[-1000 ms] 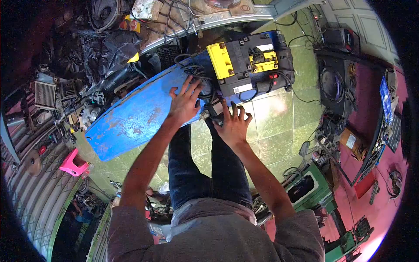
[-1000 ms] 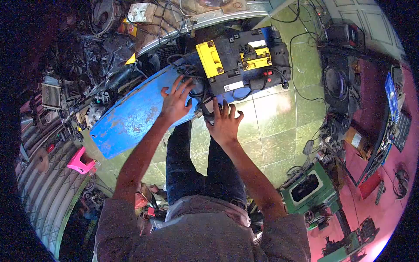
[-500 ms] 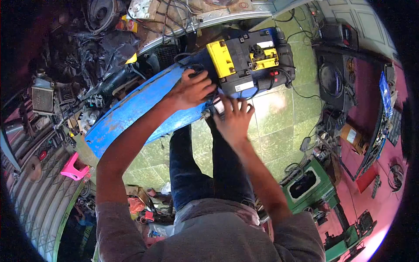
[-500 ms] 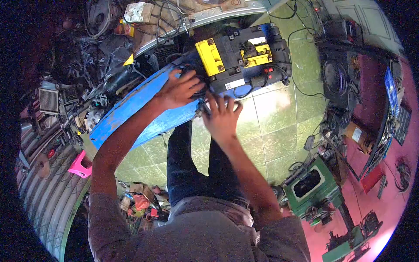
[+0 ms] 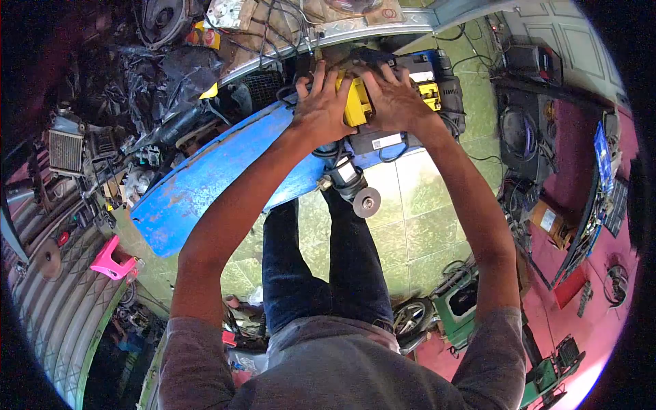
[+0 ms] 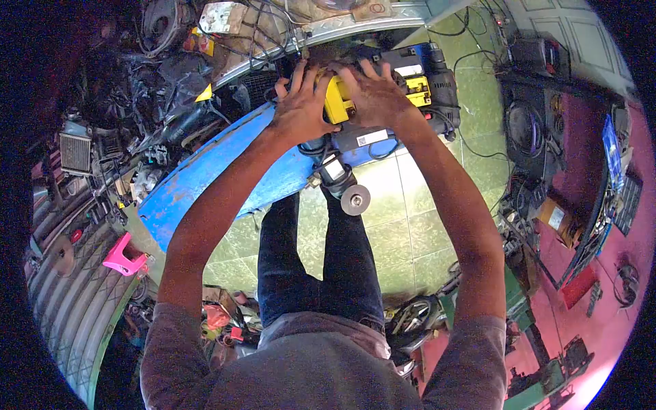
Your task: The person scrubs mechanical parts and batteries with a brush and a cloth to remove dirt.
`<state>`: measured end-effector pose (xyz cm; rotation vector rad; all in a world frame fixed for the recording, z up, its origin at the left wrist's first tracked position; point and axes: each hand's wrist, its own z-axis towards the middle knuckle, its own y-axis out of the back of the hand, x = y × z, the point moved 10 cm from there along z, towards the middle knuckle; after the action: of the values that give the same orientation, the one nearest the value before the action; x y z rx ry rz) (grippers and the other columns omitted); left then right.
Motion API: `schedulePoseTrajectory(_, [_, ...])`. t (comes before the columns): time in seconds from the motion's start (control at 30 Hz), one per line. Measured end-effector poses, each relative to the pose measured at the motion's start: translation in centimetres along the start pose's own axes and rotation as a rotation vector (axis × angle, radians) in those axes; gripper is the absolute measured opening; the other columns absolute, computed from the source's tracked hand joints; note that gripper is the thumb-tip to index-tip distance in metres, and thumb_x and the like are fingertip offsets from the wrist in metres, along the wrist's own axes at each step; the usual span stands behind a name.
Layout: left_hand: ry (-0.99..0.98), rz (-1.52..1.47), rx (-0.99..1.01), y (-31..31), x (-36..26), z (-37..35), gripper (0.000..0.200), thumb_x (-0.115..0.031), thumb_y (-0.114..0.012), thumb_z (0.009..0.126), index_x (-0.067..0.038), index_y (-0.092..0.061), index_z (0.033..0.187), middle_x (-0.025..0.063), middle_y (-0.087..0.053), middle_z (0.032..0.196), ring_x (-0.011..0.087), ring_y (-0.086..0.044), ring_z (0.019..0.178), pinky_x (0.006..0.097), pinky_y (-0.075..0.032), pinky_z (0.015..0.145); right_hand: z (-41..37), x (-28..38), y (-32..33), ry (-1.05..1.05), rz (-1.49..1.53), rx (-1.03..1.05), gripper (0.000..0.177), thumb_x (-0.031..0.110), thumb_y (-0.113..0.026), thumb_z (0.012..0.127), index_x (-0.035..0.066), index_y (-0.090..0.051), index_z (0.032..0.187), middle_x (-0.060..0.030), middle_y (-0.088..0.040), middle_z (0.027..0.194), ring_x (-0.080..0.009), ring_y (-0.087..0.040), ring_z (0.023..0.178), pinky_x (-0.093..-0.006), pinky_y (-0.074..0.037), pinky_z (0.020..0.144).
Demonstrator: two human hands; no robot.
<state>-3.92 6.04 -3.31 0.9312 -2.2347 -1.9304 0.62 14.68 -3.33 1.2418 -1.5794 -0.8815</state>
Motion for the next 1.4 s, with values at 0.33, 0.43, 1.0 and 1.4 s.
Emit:
schedulePoseTrajectory(0.33, [-0.032, -0.226, -0.060, 1.5, 0.6, 0.6, 0.100, -0.036, -0.093, 0.052, -0.008, -0.050, 0.138, 0.0179, -0.042, 0.144, 0.0359, -0.031, 0.145, 0.0603, -0.026, 0.104, 1.8, 0.8, 1.3, 0.057, 0.004, 0.062, 0.113, 0.036, -0.092, 0.051, 0.000, -0.039, 0.144, -0.0156, -0.052, 0.141, -0.0357, -0.043, 0.132, -0.0590, -0.030, 0.107])
schedulePoseTrajectory(0.43, [-0.029, -0.218, -0.041, 2.0, 1.2, 0.6, 0.094, -0.032, -0.091, 0.050, -0.011, -0.055, 0.134, 0.0164, -0.044, 0.141, 0.0346, -0.036, 0.141, 0.0600, -0.026, 0.103, 2.3, 1.1, 2.3, 0.041, 0.014, 0.037, 0.111, 0.031, -0.091, 0.049, 0.001, -0.040, 0.143, -0.0163, -0.052, 0.141, -0.0369, -0.043, 0.131, -0.0585, -0.033, 0.103])
schedulePoseTrajectory(1.0, [-0.195, -0.124, -0.156, 13.3, 6.6, -11.8, 0.088, -0.029, -0.092, 0.047, -0.012, -0.061, 0.128, 0.0170, -0.043, 0.143, 0.0345, -0.028, 0.147, 0.0609, -0.020, 0.108, 2.0, 16.1, 10.1, -0.037, 0.102, -0.117, 0.092, 0.035, -0.083, 0.060, -0.002, -0.046, 0.136, -0.0176, -0.053, 0.136, -0.0362, -0.043, 0.131, -0.0684, -0.032, 0.103])
schedulePoseTrajectory(1.4, [-0.448, -0.091, 0.147, 4.1, 15.1, -21.2, 0.086, -0.023, -0.088, 0.054, -0.018, -0.058, 0.135, 0.0125, -0.041, 0.149, 0.0310, -0.029, 0.149, 0.0658, -0.027, 0.106, 2.7, 28.0, -4.8, -0.424, 0.245, -0.213, 0.103, 0.042, -0.088, 0.049, 0.001, -0.047, 0.134, -0.0110, -0.053, 0.129, -0.0322, -0.046, 0.122, -0.0620, -0.034, 0.097])
